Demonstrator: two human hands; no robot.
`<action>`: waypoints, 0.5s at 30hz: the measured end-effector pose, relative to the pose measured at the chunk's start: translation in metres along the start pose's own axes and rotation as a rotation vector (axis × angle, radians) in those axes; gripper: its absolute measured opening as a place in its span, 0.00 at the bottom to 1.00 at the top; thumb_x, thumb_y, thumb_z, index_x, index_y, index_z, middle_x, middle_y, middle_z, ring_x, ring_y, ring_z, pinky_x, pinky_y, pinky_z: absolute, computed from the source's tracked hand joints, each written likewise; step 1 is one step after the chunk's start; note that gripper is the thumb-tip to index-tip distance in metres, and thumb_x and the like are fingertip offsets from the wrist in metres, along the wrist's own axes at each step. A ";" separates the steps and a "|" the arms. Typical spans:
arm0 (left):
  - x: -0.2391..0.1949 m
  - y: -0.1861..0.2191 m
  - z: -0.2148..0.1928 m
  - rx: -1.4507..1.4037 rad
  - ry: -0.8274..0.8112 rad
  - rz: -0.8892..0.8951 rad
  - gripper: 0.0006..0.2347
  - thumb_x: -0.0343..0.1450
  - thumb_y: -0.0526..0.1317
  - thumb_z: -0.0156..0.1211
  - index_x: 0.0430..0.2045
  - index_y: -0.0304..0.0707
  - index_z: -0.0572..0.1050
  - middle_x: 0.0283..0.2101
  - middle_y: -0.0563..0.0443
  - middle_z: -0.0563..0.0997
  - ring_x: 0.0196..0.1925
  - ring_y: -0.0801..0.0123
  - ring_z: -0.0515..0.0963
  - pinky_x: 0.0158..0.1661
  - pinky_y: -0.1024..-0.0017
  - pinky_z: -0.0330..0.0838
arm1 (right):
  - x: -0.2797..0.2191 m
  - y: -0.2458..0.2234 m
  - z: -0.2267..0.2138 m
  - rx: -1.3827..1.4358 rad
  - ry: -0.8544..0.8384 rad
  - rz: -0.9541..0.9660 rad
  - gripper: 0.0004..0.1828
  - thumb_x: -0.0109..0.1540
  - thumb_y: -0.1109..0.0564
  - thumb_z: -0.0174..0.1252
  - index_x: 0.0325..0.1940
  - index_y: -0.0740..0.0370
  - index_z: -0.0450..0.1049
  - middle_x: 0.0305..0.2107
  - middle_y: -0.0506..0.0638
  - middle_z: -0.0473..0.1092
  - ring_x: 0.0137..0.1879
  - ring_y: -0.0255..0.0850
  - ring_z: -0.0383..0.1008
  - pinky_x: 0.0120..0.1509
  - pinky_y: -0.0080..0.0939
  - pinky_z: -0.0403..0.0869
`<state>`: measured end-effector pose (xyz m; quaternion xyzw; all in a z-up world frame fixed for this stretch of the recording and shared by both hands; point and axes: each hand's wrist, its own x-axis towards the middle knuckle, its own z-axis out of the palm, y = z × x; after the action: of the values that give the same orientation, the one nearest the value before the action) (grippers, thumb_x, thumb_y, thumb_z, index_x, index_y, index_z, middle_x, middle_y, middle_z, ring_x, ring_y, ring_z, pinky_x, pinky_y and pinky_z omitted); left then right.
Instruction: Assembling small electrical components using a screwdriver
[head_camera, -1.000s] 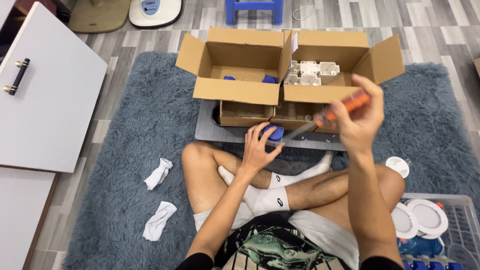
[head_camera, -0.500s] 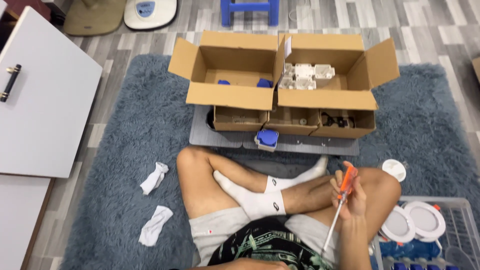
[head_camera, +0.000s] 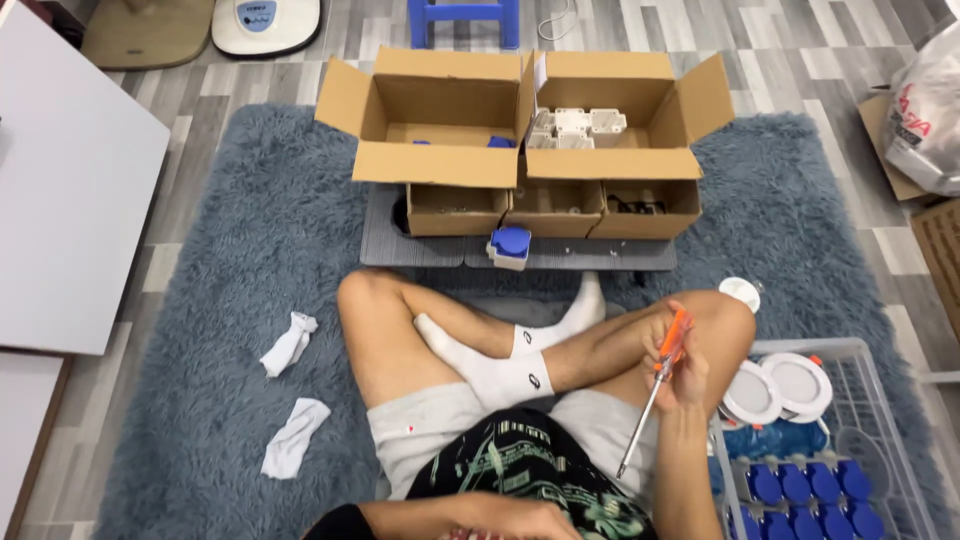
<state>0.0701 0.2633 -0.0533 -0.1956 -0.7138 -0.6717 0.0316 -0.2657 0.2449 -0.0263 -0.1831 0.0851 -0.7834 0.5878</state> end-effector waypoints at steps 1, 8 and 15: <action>-0.003 0.021 -0.012 -0.006 -0.014 0.015 0.21 0.74 0.39 0.62 0.60 0.24 0.74 0.61 0.40 0.81 0.58 0.49 0.83 0.62 0.59 0.78 | -0.006 0.000 0.003 -0.003 0.000 0.000 0.27 0.77 0.50 0.55 0.79 0.58 0.62 0.37 0.55 0.65 0.31 0.34 0.60 0.25 0.25 0.61; 0.027 0.165 -0.025 0.241 0.303 -0.017 0.02 0.77 0.33 0.66 0.36 0.34 0.81 0.34 0.50 0.81 0.30 0.66 0.75 0.35 0.71 0.71 | -0.038 -0.015 0.045 -0.232 0.144 -0.022 0.33 0.76 0.49 0.54 0.84 0.57 0.58 0.30 0.48 0.68 0.25 0.28 0.57 0.24 0.24 0.57; -0.060 0.130 -0.033 0.746 0.989 -0.146 0.09 0.69 0.37 0.72 0.21 0.41 0.75 0.19 0.47 0.76 0.23 0.55 0.79 0.30 0.65 0.75 | -0.065 -0.061 0.062 -0.785 0.113 -0.174 0.31 0.78 0.41 0.46 0.78 0.63 0.62 0.27 0.50 0.64 0.30 0.41 0.71 0.27 0.36 0.75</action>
<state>0.1605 0.2200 0.0541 0.2119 -0.8128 -0.3888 0.3787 -0.2797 0.3300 0.0400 -0.3566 0.3941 -0.7472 0.3990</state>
